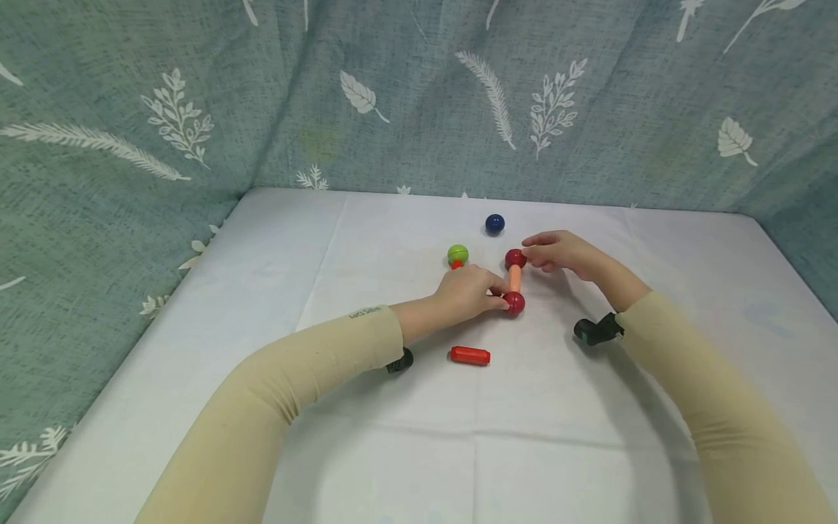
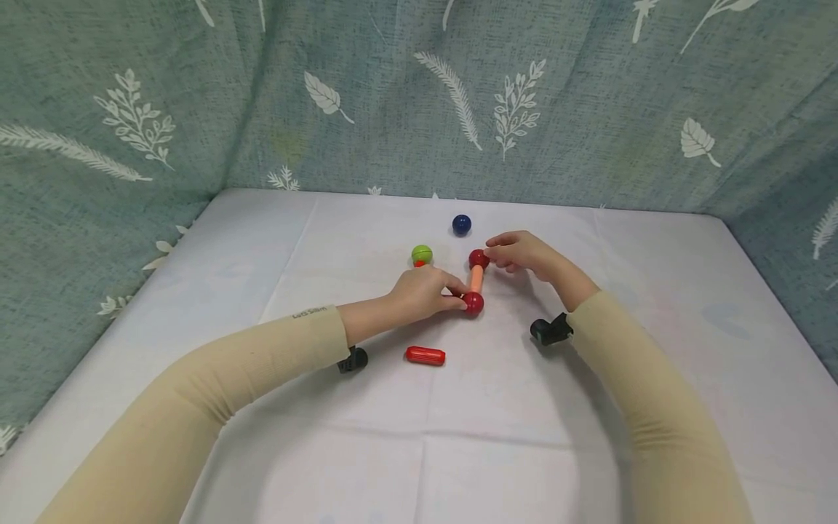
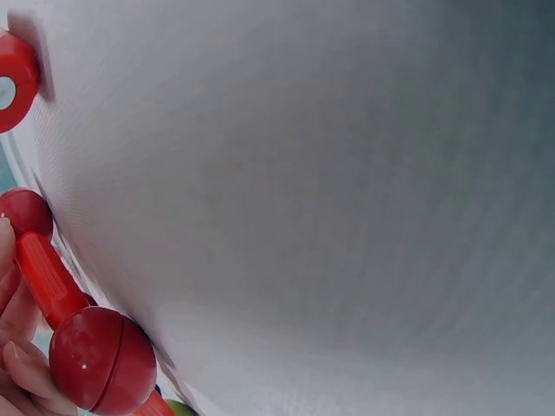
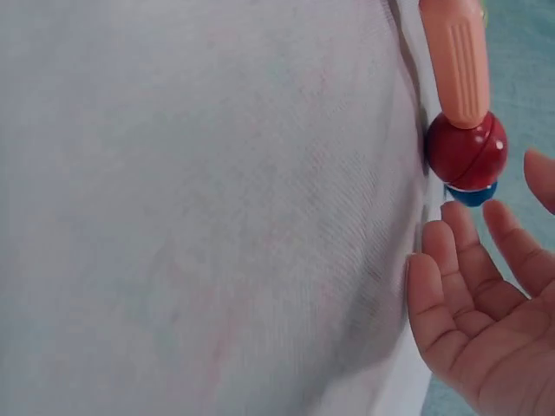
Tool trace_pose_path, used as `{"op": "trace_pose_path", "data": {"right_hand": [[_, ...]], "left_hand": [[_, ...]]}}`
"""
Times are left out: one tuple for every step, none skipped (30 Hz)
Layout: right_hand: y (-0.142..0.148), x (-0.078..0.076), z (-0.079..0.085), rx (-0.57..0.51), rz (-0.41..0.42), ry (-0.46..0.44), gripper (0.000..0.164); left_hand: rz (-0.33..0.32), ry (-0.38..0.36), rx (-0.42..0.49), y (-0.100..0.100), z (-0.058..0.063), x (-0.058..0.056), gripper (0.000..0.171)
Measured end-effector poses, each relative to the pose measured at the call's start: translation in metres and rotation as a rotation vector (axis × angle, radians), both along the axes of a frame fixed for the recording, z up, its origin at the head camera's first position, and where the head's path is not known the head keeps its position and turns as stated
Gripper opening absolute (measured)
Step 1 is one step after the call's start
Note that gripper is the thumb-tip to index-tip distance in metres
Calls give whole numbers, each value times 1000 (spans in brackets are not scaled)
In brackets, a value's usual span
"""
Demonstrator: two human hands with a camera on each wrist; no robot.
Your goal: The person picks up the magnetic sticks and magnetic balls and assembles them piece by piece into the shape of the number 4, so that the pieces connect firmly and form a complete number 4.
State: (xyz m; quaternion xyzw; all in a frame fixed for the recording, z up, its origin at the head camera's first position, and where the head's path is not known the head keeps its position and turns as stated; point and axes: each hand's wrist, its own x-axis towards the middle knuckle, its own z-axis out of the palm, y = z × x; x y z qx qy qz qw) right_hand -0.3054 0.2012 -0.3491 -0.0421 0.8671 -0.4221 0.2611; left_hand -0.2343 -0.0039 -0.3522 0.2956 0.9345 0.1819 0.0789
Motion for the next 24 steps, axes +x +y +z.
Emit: {"op": "trace_pose_path", "data": {"right_hand": [[1,1,1,3,4,6,50],[2,3,2,8,10,14,50],[3,5,4,7,12,23,50],[3,8,5,7,15,30,49],[4,10,7,5,18,39,49],[4,13,9,7,19,46,48],[4,17,10,7,22,53,48],[4,21,12,9,27,60,47],[4,25,14,12,27,65,46],[4,30,15,17,33,68,45],[3,34,16,24,39,73,45],[2,39,18,32,48,77,44],[1,44,19,40,58,81,44],[0,50,20,48,72,86,43],[0,55,20,55,85,90,43],[-1,60,21,60,101,95,42],[-2,65,21,65,117,99,41],[-3,70,22,68,131,103,40],[-5,75,21,70,147,109,39],[-6,80,21,68,164,118,37],[-8,84,20,71,179,129,35],[-9,89,19,75,194,141,34],[-11,93,18,79,210,157,32],[-14,97,17,84,226,176,31]], "left_hand": [[1,0,1,0,0,0,33],[2,0,2,0,0,0,33],[3,0,3,0,0,0,33],[4,0,3,0,0,0,34],[4,-2,3,0,0,1,34],[4,-4,4,0,0,1,34],[6,-5,3,0,0,1,34],[8,-8,3,0,0,1,34],[10,-8,2,0,0,1,34],[10,-9,2,0,0,1,34],[11,-10,3,0,1,1,34],[12,-10,4,0,1,1,34],[12,-10,5,0,1,1,34],[12,-10,6,0,1,1,34],[11,-8,7,0,1,1,34],[10,-7,7,0,1,1,33],[10,-6,8,0,1,1,34],[10,-5,7,0,1,1,34],[12,-5,7,0,1,1,34],[16,-6,4,0,1,1,34],[20,-5,1,0,2,1,34],[24,-2,-5,-1,2,0,34],[30,4,-13,-2,3,0,34],[34,13,-23,-2,3,-1,34]]}}
